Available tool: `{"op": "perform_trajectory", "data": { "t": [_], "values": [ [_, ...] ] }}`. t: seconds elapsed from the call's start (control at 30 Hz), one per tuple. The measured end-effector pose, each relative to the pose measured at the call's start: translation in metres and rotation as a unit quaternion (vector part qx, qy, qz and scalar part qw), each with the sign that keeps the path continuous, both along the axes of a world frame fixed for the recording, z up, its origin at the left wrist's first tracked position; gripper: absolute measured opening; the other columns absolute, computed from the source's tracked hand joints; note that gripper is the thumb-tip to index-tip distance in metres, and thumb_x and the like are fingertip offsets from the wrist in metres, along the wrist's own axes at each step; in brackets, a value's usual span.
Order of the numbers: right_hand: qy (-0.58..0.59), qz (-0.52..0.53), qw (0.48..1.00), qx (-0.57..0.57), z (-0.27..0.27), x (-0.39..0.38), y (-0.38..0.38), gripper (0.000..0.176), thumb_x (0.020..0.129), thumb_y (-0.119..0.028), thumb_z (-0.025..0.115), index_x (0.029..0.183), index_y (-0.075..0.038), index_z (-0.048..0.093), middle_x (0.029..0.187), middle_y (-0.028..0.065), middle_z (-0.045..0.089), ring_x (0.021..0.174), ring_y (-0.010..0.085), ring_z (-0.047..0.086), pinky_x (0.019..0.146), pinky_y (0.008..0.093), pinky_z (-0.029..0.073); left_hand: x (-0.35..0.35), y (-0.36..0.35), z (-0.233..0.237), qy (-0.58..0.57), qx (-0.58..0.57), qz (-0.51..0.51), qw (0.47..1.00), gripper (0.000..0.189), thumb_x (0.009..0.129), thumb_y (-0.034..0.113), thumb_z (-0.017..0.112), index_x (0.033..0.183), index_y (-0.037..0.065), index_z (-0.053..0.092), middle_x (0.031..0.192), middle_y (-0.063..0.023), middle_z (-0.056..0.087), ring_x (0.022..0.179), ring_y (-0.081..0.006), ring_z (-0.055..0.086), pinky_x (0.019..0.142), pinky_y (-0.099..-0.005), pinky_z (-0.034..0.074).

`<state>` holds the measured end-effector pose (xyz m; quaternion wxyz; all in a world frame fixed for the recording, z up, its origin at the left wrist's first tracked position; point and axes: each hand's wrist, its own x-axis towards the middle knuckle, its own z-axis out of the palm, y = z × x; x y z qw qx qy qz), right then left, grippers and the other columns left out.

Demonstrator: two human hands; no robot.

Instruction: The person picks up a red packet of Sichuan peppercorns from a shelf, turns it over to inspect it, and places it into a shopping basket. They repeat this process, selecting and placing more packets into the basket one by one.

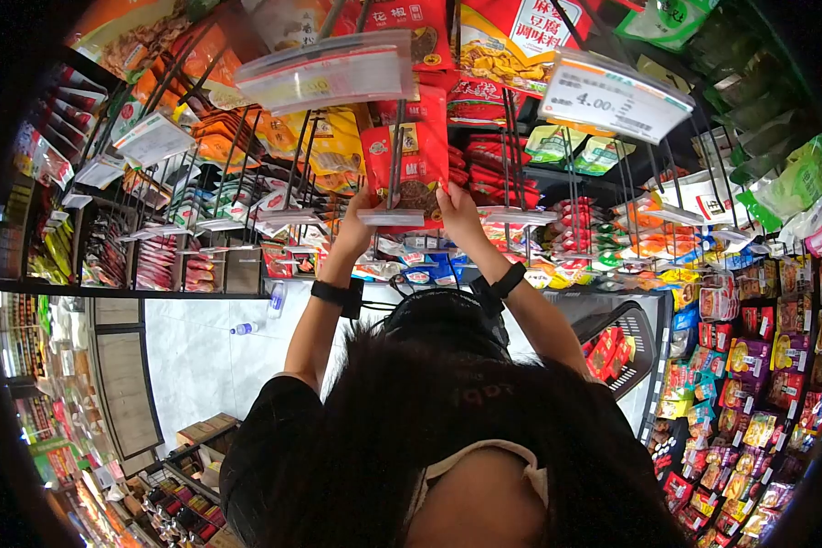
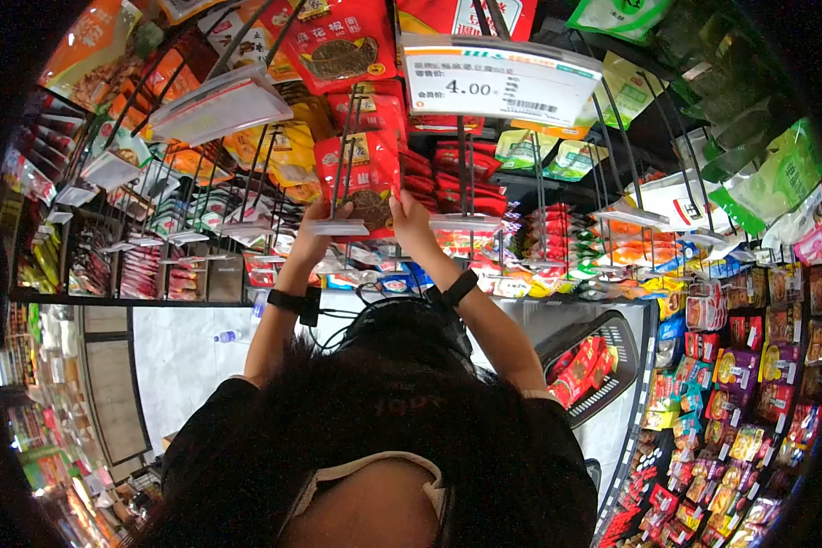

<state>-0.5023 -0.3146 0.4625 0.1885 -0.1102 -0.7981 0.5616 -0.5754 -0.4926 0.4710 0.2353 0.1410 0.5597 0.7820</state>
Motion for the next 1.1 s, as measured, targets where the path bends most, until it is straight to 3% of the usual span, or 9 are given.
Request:
{"op": "perform_trajectory", "data": {
  "t": [0.03, 0.17, 0.27, 0.3, 0.57, 0.67, 0.93, 1.0, 1.1],
  "values": [
    [-0.011, 0.007, 1.000, -0.008, 0.006, 0.006, -0.002, 0.025, 0.092, -0.023, 0.045, 0.090, 0.001, 0.049, 0.069, 0.0167, 0.052, 0.065, 0.0304, 0.054, 0.060, 0.0385, 0.040, 0.017, 0.002, 0.038, 0.033, -0.074, -0.012, 0.997, 0.031, 0.086, 0.014, 0.057, 0.113, 0.001, 0.051, 0.096, -0.0038, 0.062, 0.082, -0.0133, 0.061, 0.071, -0.0241, 0.049],
    [0.021, 0.026, 0.998, 0.061, 0.000, 0.023, -0.003, 0.023, 0.091, -0.022, 0.045, 0.096, 0.000, 0.051, 0.080, 0.0201, 0.058, 0.078, 0.0356, 0.056, 0.067, 0.0389, 0.042, 0.030, -0.013, 0.023, 0.082, -0.149, 0.024, 0.985, 0.025, 0.084, 0.008, 0.059, 0.105, -0.004, 0.053, 0.093, -0.0055, 0.062, 0.081, -0.0100, 0.057, 0.073, -0.0245, 0.046],
    [-0.003, 0.053, 0.996, 0.069, -0.006, 0.034, -0.004, 0.023, 0.092, -0.021, 0.045, 0.098, 0.000, 0.051, 0.082, 0.0199, 0.057, 0.081, 0.0349, 0.056, 0.069, 0.0385, 0.042, 0.047, -0.013, 0.028, 0.051, -0.115, 0.022, 0.992, 0.022, 0.084, 0.010, 0.060, 0.101, -0.004, 0.056, 0.092, -0.0055, 0.062, 0.079, -0.0092, 0.057, 0.071, -0.0241, 0.045],
    [0.010, 0.056, 0.998, 0.031, 0.005, 0.041, -0.007, 0.024, 0.090, -0.022, 0.047, 0.096, 0.000, 0.052, 0.076, 0.0242, 0.056, 0.077, 0.0430, 0.054, 0.062, 0.0468, 0.041, 0.053, -0.013, 0.032, 0.044, -0.111, 0.018, 0.993, 0.024, 0.085, 0.011, 0.060, 0.103, -0.003, 0.055, 0.094, -0.0058, 0.062, 0.080, -0.0090, 0.057, 0.071, -0.0237, 0.046],
    [0.008, 0.098, 0.993, 0.058, 0.021, 0.080, -0.010, 0.022, 0.090, -0.021, 0.046, 0.089, 0.001, 0.048, 0.070, 0.0239, 0.054, 0.071, 0.0427, 0.054, 0.058, 0.0475, 0.039, 0.104, -0.020, 0.044, -0.002, -0.106, 0.045, 0.993, 0.026, 0.085, 0.012, 0.060, 0.106, 0.000, 0.052, 0.097, -0.0053, 0.062, 0.085, -0.0104, 0.059, 0.074, -0.0253, 0.049],
    [0.009, 0.118, 0.992, 0.054, 0.025, 0.089, -0.009, 0.022, 0.092, -0.022, 0.045, 0.093, 0.000, 0.049, 0.070, 0.0214, 0.053, 0.069, 0.0378, 0.055, 0.057, 0.0406, 0.039, 0.117, -0.017, 0.049, 0.000, -0.076, 0.066, 0.995, 0.026, 0.085, 0.012, 0.060, 0.107, -0.001, 0.051, 0.097, -0.0051, 0.062, 0.085, -0.0107, 0.059, 0.074, -0.0256, 0.049],
    [0.000, 0.149, 0.987, 0.068, 0.031, 0.106, -0.003, 0.020, 0.090, -0.019, 0.047, 0.088, 0.001, 0.047, 0.076, 0.0243, 0.054, 0.074, 0.0437, 0.053, 0.058, 0.0472, 0.039, 0.142, -0.017, 0.050, 0.030, -0.139, 0.102, 0.985, 0.029, 0.084, 0.014, 0.061, 0.107, 0.000, 0.052, 0.096, -0.0048, 0.061, 0.082, -0.0096, 0.058, 0.071, -0.0245, 0.047],
    [-0.006, 0.157, 0.986, 0.058, 0.027, 0.110, 0.000, 0.021, 0.089, -0.019, 0.049, 0.086, 0.001, 0.047, 0.073, 0.0215, 0.053, 0.070, 0.0382, 0.054, 0.058, 0.0422, 0.039, 0.148, -0.015, 0.042, 0.041, -0.150, 0.118, 0.981, 0.029, 0.083, 0.015, 0.063, 0.106, 0.001, 0.053, 0.089, -0.0022, 0.062, 0.073, -0.0059, 0.057, 0.060, -0.0198, 0.045],
    [-0.003, 0.196, 0.980, 0.028, 0.026, 0.126, 0.008, 0.023, 0.087, -0.020, 0.054, 0.083, 0.002, 0.049, 0.068, 0.0158, 0.051, 0.063, 0.0253, 0.052, 0.058, 0.0349, 0.039, 0.161, -0.014, 0.034, -0.012, -0.162, 0.087, 0.983, 0.027, 0.083, 0.019, 0.064, 0.101, 0.000, 0.057, 0.084, -0.0021, 0.063, 0.070, -0.0067, 0.056, 0.059, -0.0205, 0.044]
  ]
}}
